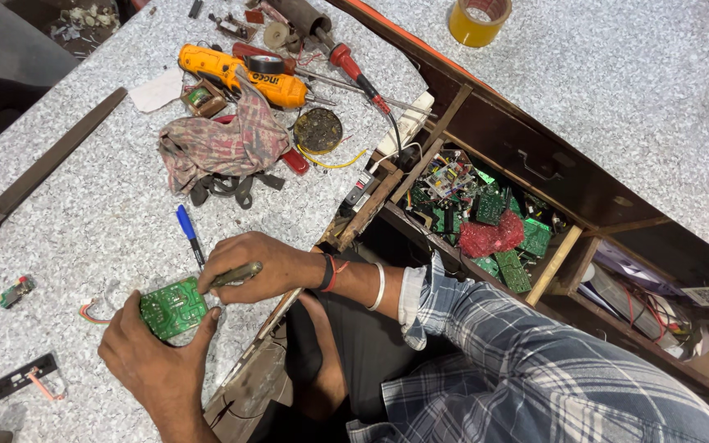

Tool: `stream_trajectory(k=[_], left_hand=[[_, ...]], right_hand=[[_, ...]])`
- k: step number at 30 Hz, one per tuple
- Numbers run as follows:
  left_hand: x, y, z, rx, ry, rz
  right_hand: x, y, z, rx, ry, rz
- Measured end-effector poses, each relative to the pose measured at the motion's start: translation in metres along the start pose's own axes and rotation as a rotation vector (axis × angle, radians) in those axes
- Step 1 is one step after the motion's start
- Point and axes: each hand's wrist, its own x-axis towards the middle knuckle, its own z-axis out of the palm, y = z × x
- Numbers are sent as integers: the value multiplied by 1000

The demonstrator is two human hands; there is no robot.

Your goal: The person scrapes a green circuit board with a knife, then uses a soldering iron to work on the board's surface. The person handles the board and tools while sitting on the floor.

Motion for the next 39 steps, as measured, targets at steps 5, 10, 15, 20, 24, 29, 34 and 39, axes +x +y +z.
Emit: stream_trajectory(k=[5,10,15,20,24,29,34,39], left_hand=[[-1,-2,1,3,7,12],[-1,-2,2,13,-8,-12],[-2,-2,1,5,-2,-4],[-1,0,1,5,2,-12],[-1,1,1,2,9,-7],[-1,4,-1,-12,25,12],[0,5,-1,-17,36,22],[-1,4,-1,-18,37,22]], right_hand=[[0,-1,0,20,7,-6],[0,-1,1,20,3,4],[0,0,1,18,3,-1],[0,0,0,15,5,5],[0,0,1,5,1,18],[0,-1,1,1,10,24],[0,0,1,6,7,24],[0,2,1,-7,6,6]])
